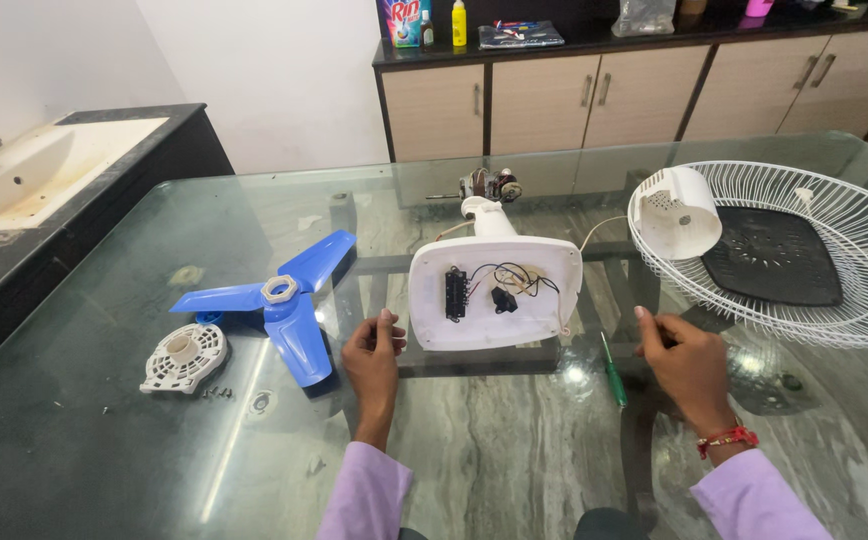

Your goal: The person reassembles a disassembled electric fan on a glass table. They attach the motor to the base, then fit the rear grill and secure it with a screwdriver. The fan blades and front grill remain on the table.

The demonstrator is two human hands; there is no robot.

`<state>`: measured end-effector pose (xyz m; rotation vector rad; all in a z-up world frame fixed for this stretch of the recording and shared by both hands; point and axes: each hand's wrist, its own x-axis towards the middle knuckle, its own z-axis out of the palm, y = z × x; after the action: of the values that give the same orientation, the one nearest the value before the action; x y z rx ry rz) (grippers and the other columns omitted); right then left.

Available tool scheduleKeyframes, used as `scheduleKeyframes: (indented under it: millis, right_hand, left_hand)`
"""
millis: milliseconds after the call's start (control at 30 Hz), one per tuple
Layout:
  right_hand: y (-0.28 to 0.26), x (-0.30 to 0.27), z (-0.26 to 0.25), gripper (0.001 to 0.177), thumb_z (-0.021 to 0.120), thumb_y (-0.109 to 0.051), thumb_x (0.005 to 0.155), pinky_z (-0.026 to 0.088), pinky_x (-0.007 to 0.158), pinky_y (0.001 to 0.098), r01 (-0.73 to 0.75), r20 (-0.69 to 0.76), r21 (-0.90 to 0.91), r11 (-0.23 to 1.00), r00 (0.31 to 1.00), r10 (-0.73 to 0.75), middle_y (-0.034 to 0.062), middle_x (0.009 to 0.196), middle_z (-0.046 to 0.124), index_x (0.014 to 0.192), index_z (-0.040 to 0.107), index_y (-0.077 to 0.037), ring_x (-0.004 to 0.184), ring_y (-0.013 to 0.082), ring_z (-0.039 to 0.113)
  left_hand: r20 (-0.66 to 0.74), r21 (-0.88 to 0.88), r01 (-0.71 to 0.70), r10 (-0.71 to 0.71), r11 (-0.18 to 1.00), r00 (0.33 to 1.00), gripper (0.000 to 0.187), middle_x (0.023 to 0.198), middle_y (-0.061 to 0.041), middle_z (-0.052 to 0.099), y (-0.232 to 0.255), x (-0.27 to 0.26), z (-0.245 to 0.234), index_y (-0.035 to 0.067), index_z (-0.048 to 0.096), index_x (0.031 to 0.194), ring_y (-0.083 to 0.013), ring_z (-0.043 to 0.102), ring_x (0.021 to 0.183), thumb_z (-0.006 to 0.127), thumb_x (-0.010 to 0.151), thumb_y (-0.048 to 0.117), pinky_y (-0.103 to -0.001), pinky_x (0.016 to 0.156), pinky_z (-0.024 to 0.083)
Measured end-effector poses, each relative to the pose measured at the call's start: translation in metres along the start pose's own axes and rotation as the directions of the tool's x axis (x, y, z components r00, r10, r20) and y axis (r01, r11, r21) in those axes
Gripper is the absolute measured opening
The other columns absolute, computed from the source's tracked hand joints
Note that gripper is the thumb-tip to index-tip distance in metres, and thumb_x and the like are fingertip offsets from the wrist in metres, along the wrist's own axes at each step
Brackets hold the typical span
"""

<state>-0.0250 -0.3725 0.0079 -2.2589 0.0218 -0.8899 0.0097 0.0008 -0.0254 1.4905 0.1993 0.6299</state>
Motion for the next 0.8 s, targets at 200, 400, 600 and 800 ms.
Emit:
scheduleKeyframes:
  millis: [200,400,600,800]
  right_hand:
    - [0.007,0.009,-0.012,0.017,0.067,-0.014,0.105,0.055,0.064,0.0261,0.026,-0.112,0.216,0.976,0.994,-0.002,0.0089,0.086,0.076,0.112,0.073,0.000,0.073,0.0149,0.074]
    - [0.007,0.011,-0.013,0.020,0.065,-0.007,0.103,0.057,0.068,0.0263,-0.009,-0.100,0.232,0.973,0.994,0.033,0.0113,0.095,0.076,0.120,0.070,0.002,0.080,0.0162,0.075]
    - [0.023,0.019,-0.021,0.017,0.066,-0.008,0.107,0.059,0.076,0.0252,0.071,-0.258,0.264,0.962,0.966,0.000,0.0105,0.103,0.076,0.120,0.072,0.001,0.091,0.0143,0.074]
    - [0.076,0.046,-0.069,0.018,0.072,-0.014,0.108,0.056,0.082,0.0279,-0.020,-0.327,0.085,0.996,0.944,0.047,0.0125,0.107,0.075,0.120,0.074,0.000,0.095,0.0166,0.071]
  left_hand:
    - [0.009,-0.010,0.005,-0.005,1.000,1.000,0.031,0.076,-0.007,0.073,-0.001,0.002,0.002,0.000,0.076,0.093,-0.0119,0.069,0.066,0.065,0.099,0.028,-0.026,0.059,0.054]
    - [0.019,0.037,0.009,-0.010,0.999,1.000,0.032,0.076,-0.006,0.074,-0.002,0.004,0.002,0.000,0.076,0.094,-0.0114,0.069,0.067,0.064,0.099,0.030,-0.026,0.060,0.056]
    - [0.030,-0.004,-0.032,0.032,0.999,0.999,0.034,0.079,-0.006,0.074,-0.005,0.009,0.003,0.001,0.076,0.098,-0.0120,0.069,0.070,0.061,0.102,0.032,-0.027,0.062,0.055]
    - [0.045,-0.047,-0.068,0.070,0.997,0.997,0.035,0.091,-0.008,0.075,-0.006,0.009,0.003,0.002,0.072,0.111,-0.0161,0.071,0.079,0.058,0.102,0.032,-0.030,0.069,0.057]
